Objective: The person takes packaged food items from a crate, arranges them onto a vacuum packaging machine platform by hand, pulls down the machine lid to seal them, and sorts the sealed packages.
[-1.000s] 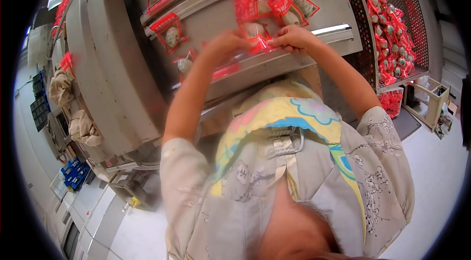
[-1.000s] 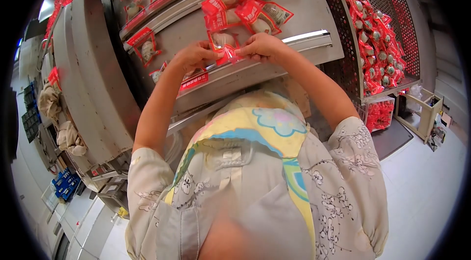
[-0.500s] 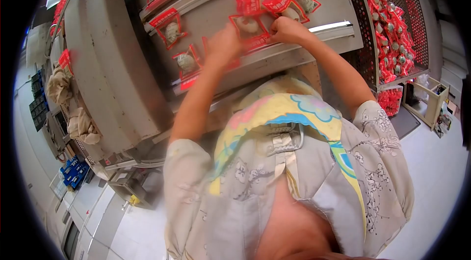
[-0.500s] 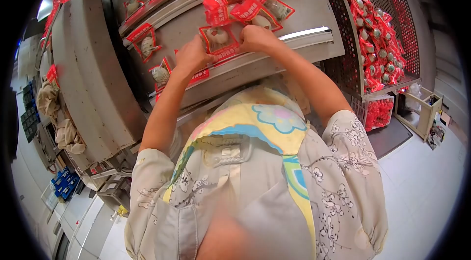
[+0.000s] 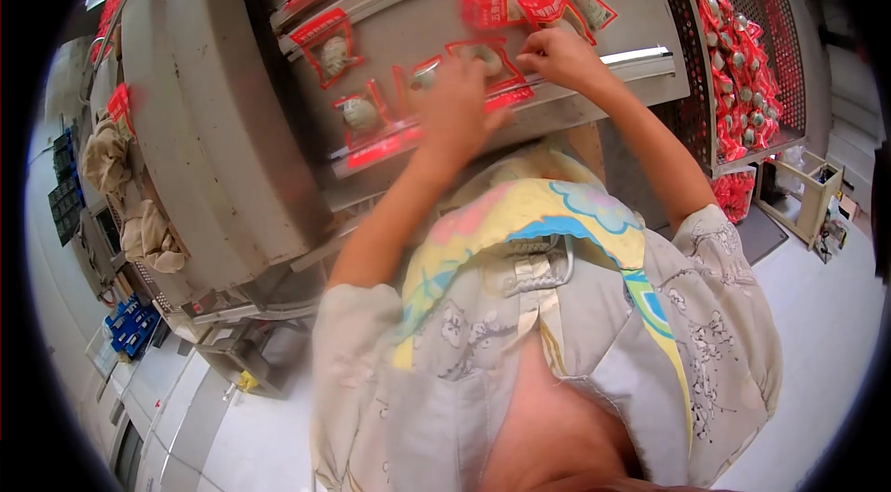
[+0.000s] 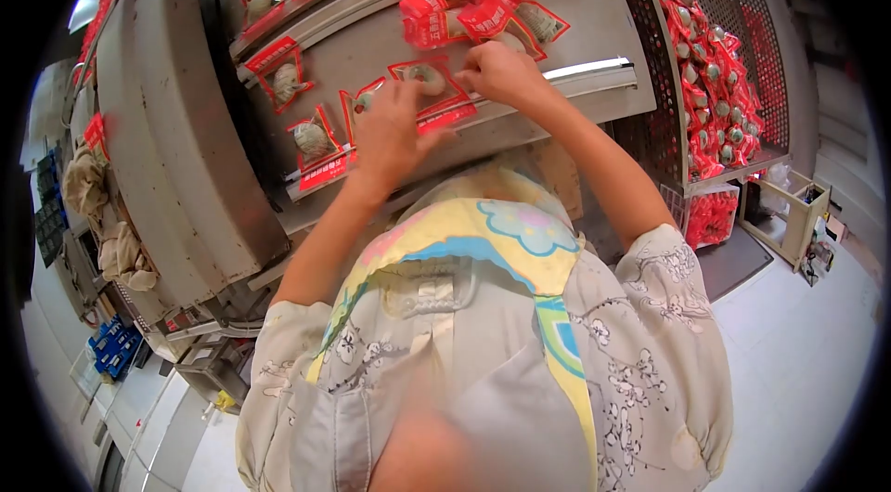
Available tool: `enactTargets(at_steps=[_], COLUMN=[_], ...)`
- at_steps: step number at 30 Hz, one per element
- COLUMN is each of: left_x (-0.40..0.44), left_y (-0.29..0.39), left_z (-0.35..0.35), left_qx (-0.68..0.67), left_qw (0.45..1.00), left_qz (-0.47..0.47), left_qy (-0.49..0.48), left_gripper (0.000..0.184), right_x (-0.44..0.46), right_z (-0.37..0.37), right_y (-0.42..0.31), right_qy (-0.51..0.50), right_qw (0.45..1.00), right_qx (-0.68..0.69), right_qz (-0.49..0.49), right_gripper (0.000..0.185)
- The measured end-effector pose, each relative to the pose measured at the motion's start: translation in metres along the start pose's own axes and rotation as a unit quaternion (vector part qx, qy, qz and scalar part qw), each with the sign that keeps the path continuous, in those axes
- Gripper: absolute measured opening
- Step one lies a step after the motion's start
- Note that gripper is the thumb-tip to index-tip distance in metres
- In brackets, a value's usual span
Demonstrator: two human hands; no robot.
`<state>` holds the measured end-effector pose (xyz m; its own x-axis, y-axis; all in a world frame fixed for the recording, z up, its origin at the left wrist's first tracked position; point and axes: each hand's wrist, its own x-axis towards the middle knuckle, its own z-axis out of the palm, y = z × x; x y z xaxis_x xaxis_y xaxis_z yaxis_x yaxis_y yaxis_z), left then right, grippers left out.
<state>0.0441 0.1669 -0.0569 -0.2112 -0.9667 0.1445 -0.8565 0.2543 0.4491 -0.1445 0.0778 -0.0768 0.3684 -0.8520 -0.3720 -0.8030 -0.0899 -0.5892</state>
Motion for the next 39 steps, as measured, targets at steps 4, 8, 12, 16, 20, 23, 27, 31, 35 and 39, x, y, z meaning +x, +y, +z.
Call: enactTargets(at_steps=[4,8,12,16,20,23,27,31,35,39], left_x=[-0.015,-0.014,-0.001,0.052,0.097,0.101,0.104,0.108,0.105,0.088], left_y=[-0.019,-0.015,-0.011,-0.019,-0.031,-0.049,-0.052,-0.075,-0.088,-0.107], left_z=[0.044,0.032,0.02,0.037,0.032,0.044,0.021,0.011,-0.001,0.022], left_qx=[-0.031,-0.104,-0.194,-0.155,-0.163,-0.223,-0.251,-0.342,-0.494,-0.462], left_qw=[0.989,0.984,0.979,0.96,0.928,0.943,0.959,0.932,0.841,0.835], left_qz=[0.096,0.094,-0.023,-0.19,-0.328,-0.247,-0.127,-0.112,-0.175,-0.197], left_qy=[-0.112,-0.109,-0.049,0.135,-0.071,-0.019,0.043,0.043,0.132,0.223], left_gripper=[0.024,0.021,0.031,0.039,0.046,0.038,0.026,0.027,0.023,0.027], right_x=[0.014,0.057,0.105,0.105,0.099,0.099,0.099,0.124,0.125,0.128], right_z=[-0.023,-0.042,-0.037,-0.051,-0.064,-0.073,-0.077,-0.047,-0.024,-0.006], right_y=[-0.028,-0.042,-0.03,-0.02,-0.01,-0.011,-0.024,-0.017,-0.041,-0.054], right_qy=[0.213,0.297,0.201,0.114,0.136,0.114,0.029,-0.108,-0.091,-0.019], right_qw=[0.962,0.908,0.89,0.938,0.957,0.955,0.949,0.963,0.968,0.947], right_qx=[0.034,-0.117,-0.255,-0.237,-0.165,-0.195,-0.237,0.021,0.206,0.297], right_qz=[-0.17,-0.271,-0.32,-0.224,-0.198,-0.194,-0.204,-0.247,-0.114,-0.118], right_gripper=[0.013,0.026,0.045,0.038,0.025,0.027,0.031,0.032,0.022,0.021])
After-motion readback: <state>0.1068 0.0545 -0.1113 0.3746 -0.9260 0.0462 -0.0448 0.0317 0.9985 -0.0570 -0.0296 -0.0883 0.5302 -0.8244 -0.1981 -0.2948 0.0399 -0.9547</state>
